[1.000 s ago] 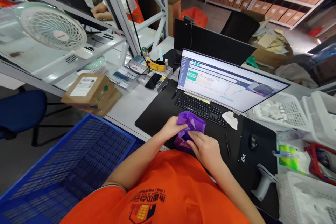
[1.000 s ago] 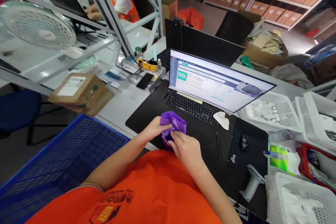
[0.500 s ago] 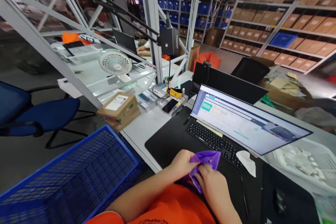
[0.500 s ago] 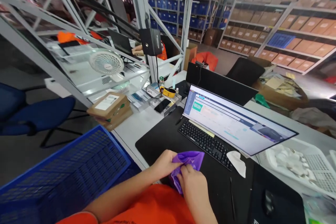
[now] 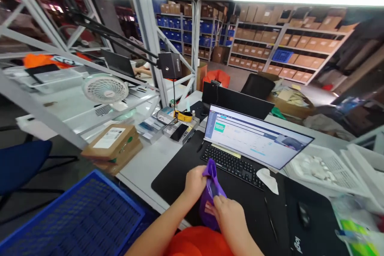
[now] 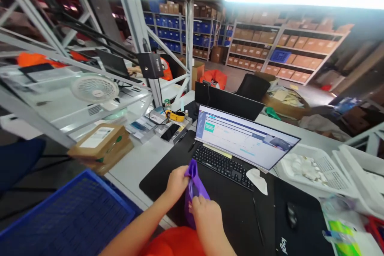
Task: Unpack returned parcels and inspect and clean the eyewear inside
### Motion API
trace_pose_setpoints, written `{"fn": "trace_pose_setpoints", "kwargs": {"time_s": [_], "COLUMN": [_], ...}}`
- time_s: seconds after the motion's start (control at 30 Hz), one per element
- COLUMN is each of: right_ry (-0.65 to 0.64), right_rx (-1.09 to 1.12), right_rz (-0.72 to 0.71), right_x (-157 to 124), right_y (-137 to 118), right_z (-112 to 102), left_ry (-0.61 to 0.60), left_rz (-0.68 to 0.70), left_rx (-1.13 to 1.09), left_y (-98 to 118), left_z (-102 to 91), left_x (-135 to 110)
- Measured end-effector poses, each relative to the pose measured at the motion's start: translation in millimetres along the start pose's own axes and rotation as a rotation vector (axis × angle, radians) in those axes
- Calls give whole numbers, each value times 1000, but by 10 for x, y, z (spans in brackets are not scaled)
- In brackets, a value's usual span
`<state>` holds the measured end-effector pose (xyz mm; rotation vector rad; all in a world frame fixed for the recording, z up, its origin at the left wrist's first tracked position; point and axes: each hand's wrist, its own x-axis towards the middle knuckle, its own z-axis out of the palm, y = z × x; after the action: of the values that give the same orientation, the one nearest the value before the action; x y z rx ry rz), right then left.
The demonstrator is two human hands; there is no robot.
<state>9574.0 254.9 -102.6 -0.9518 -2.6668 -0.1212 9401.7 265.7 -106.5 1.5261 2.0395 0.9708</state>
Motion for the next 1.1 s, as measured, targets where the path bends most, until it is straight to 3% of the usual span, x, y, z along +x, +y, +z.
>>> {"fn": "trace_pose_setpoints", "kwargs": {"time_s": [0.1,0.17,0.4,0.53,0.67,0.93,1.1], "right_ry": [126,129,8,-11,-57,-88,-21], "right_rx": [-19,5,52,106,164,179,223], "right_rz": [-98,-153,-3,18,11,-49,-32], "right_x": [-18,-55,-152,-213,-313,-480,-488], "right_y": [46,113,309,270,172,15,88], "right_z": [-19,-87,-130,-51,-89,-243,-257], "left_ry": [17,24,-80,-132,-88,-62,-154], "left_rz": [-20,-23,-21,-11,-40,-7,21], "left_rx": [0,-2,3,87,100,-30,-163], "left_y": [-46,-53,85,177,146,78,62], "left_z": [-28,-56,-122,-68,-50,-63,-58], "left_x": [118,129,11,-41,-77,-250,-276]}}
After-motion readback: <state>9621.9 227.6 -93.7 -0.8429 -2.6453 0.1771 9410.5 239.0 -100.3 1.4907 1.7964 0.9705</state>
